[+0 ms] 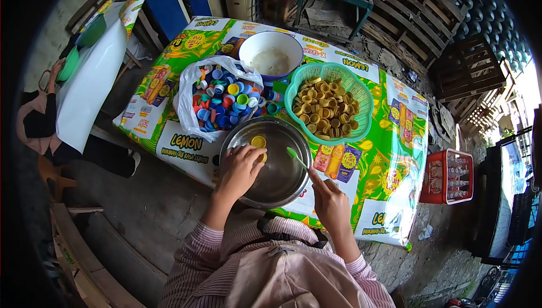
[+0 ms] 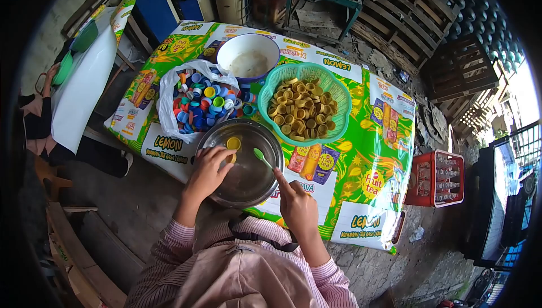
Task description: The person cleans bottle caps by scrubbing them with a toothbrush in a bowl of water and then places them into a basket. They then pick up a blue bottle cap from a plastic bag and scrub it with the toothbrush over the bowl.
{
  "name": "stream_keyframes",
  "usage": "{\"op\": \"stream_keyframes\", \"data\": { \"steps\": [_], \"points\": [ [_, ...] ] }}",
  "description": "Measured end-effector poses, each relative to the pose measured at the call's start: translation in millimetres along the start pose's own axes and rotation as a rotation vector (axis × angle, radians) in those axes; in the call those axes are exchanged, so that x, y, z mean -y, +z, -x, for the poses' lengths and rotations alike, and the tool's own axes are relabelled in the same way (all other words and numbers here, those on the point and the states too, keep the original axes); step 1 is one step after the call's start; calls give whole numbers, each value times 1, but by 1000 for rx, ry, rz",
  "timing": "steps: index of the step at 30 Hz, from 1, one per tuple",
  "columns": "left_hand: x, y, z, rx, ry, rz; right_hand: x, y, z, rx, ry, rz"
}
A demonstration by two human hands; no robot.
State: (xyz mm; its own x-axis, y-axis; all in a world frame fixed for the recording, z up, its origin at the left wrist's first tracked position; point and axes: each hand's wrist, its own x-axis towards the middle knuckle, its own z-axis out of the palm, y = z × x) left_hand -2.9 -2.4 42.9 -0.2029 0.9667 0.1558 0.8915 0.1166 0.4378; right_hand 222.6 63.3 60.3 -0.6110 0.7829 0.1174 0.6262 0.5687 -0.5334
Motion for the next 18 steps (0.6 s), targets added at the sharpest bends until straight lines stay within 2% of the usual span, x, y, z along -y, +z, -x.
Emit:
{"op": "stream_keyframes", "data": {
  "steps": [2, 3, 5, 6, 7, 9, 10, 11, 13, 14, 16, 18],
  "points": [
    [-3, -13, -9, -116, 13, 419, 8, -13, -3, -48, -8, -43],
    [-4, -14, -10, -118, 14, 419, 10, -15, -4, -96, -15, -89],
    [-7, -14, -11, -1, -29, 661, 5, -1, -5, -108, -14, -110],
    [18, 17, -6, 118, 6, 266, -4, 18, -4, 7, 7, 50],
    [19, 30, 3, 118, 5, 269, -10, 31, -2, 126, 28, 213],
    [16, 34, 2, 29, -96, 392, -7, 29, 6, 62, -11, 68],
    [13, 29, 4, -8, -110, 542, -6, 23, 5, 9, -38, -1],
    [11, 24, 6, 144, -293, 864, -5, 17, 8, -34, -58, -73],
    [9, 13, 5, 144, -241, 1372, 3, 1, 8, -54, -54, -122],
    [4, 5, 4, 139, -240, 1370, 7, -5, 9, -100, -64, -180],
    [-9, -11, 5, 150, -156, 1580, 17, -17, 15, -154, -66, -270],
    [-15, -21, 5, 145, -112, 1587, 24, -22, 17, -181, -113, -291]
  ]
}}
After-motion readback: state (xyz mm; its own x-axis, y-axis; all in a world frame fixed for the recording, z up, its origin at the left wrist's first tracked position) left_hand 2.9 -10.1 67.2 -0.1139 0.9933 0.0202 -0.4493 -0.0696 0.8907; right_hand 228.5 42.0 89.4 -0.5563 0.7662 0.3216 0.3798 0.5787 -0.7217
